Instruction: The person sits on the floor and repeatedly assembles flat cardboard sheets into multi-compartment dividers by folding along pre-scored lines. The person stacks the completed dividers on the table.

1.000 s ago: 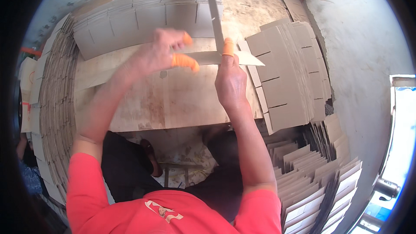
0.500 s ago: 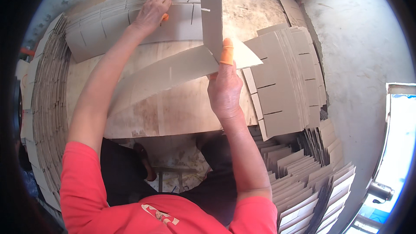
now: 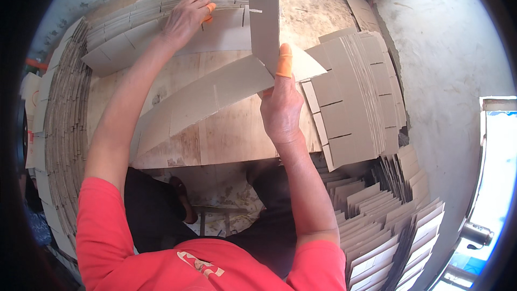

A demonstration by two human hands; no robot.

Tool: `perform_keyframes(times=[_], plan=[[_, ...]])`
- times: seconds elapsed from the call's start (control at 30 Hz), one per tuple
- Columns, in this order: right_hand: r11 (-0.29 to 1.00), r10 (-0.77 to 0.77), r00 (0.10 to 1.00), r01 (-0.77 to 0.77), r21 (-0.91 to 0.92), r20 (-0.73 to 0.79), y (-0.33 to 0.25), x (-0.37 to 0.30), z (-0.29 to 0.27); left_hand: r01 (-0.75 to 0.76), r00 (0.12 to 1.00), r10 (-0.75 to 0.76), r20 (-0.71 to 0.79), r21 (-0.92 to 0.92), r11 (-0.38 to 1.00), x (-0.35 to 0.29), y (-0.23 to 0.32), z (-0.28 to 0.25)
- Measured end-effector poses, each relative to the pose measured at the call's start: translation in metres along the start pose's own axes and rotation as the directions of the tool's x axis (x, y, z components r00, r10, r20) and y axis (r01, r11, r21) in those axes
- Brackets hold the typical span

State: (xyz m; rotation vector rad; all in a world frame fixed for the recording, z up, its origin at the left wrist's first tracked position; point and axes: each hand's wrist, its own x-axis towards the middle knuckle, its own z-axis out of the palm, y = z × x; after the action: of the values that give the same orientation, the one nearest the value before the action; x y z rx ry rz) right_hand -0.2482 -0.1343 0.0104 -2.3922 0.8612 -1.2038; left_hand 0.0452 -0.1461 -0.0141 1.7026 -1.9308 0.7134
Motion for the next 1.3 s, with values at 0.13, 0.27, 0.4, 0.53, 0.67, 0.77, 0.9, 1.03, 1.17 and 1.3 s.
perform_keyframes(times=[0.13,0.27,0.4,0.53,0.67,0.77,0.9,1.03,1.17,1.3], plan=[[0.998,0.066,0.997,-0.066,-0.01,0.05,0.001,-0.002,-0.003,-0.061,0.998,0.061,-0.002,-0.039,0.997,-0.003,0.011,-0.012],[0.998,0.056,0.994,-0.053,-0.033,0.09,0.005,-0.004,-0.006,-0.042,0.998,0.045,0.032,-0.078,0.996,-0.009,0.02,-0.012],[0.994,-0.031,0.992,0.044,-0.099,0.126,0.005,-0.007,-0.011,-0.026,1.0,0.023,-0.021,-0.147,0.989,-0.008,0.03,-0.015],[0.997,0.033,0.981,-0.017,-0.082,0.193,0.005,-0.009,-0.016,-0.022,1.0,0.022,-0.003,-0.17,0.985,-0.004,0.038,-0.024],[0.999,0.051,0.967,-0.047,-0.024,0.248,0.012,-0.013,-0.013,-0.033,0.999,0.031,-0.01,-0.221,0.975,0.0,0.055,-0.039],[0.999,0.038,0.974,-0.034,-0.021,0.223,0.013,-0.017,-0.011,-0.024,1.0,0.018,-0.024,-0.27,0.962,-0.005,0.067,-0.048],[0.999,-0.002,0.979,0.01,-0.037,0.205,0.008,-0.016,-0.017,0.036,0.996,-0.062,-0.068,-0.338,0.941,-0.018,0.065,-0.053],[0.999,0.014,0.972,-0.002,-0.053,0.236,0.004,-0.018,-0.017,0.016,0.999,-0.03,-0.042,-0.305,0.952,-0.016,0.063,-0.06],[0.986,0.101,0.936,-0.051,-0.156,0.336,0.013,-0.022,-0.01,-0.029,1.0,0.026,-0.014,-0.356,0.934,-0.016,0.084,-0.066],[0.986,0.1,0.945,-0.052,-0.16,0.311,0.014,-0.025,-0.011,0.344,0.937,-0.188,0.295,-0.689,0.638,-0.007,0.091,-0.087]])
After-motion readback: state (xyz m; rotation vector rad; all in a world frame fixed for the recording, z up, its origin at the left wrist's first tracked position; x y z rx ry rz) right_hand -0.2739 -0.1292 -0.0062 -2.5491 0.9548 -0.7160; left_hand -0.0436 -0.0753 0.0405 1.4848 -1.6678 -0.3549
